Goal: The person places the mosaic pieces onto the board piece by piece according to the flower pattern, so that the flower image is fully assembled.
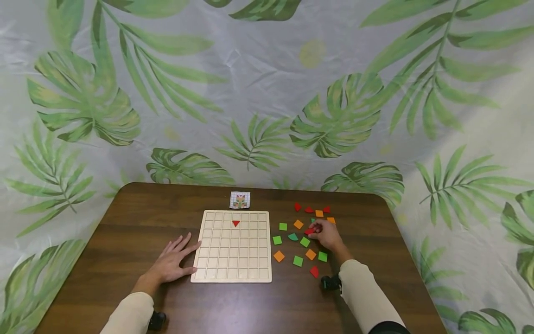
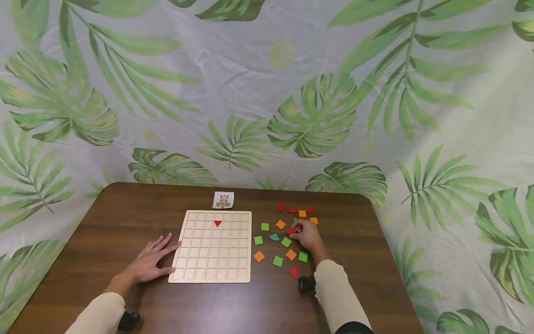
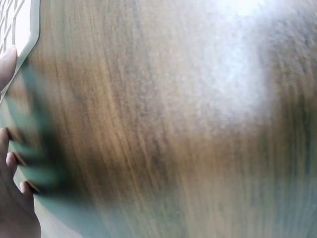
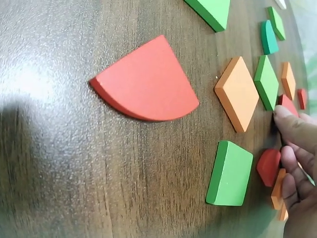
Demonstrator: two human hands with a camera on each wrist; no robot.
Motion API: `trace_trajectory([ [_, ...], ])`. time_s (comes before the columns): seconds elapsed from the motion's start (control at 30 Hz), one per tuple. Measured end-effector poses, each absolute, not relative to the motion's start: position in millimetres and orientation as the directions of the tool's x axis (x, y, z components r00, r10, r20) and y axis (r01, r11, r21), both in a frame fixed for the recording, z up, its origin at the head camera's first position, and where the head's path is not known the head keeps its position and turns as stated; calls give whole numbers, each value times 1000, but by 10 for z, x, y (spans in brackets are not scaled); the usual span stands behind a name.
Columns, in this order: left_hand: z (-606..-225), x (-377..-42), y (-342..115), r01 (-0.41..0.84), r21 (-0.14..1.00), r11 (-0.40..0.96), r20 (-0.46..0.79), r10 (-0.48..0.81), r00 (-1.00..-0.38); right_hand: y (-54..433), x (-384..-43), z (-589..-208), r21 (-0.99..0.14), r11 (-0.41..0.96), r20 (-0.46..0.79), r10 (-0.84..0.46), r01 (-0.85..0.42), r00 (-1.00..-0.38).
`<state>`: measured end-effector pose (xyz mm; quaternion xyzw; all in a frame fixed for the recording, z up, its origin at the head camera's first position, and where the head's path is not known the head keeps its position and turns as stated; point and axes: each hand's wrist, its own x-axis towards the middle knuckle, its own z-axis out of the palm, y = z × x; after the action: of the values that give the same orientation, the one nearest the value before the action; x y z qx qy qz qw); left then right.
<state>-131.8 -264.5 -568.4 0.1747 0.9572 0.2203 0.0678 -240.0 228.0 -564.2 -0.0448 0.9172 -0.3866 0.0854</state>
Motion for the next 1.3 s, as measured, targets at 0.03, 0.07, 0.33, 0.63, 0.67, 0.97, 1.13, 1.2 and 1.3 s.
trace_trajectory([
  [0.03,-5685,-1319,-2643,304,441,845,-56,363,-930,2282,-2400,-5641,-719,695,-120,-149,-18,-982],
  [0.07,-5684,-1320,-2642,304,436,847,-57,363,-930,2286,-2400,-5640,-719,695,-116,-152,-23,-981],
  [0.33,-5653,-1334,-2632,294,416,861,-81,357,-930,2296,-2398,-5655,-707,705,-76,-147,-51,-986],
  [0.63,-5634,-1331,-2626,300,391,870,-90,361,-928,2305,-2357,-5669,-740,668,-16,-138,-81,-990],
  [0.67,-5631,-1330,-2625,301,392,869,-90,362,-928,2307,-2344,-5661,-747,657,9,-146,-104,-989],
  [0.97,-5632,-1330,-2632,310,386,869,-70,363,-929,2254,-2349,-5610,-760,645,6,-116,-80,-993],
  [1.13,-5646,-1314,-2641,313,387,867,-62,363,-930,2172,-2357,-5545,-749,658,1,-122,-82,-993],
  [1.2,-5646,-1312,-2640,314,389,866,-59,363,-930,2139,-2360,-5517,-757,649,-3,-121,-77,-993],
  [1.3,-5638,-1319,-2637,316,396,862,-56,366,-929,2100,-2375,-5496,-775,629,-9,-113,-65,-994],
])
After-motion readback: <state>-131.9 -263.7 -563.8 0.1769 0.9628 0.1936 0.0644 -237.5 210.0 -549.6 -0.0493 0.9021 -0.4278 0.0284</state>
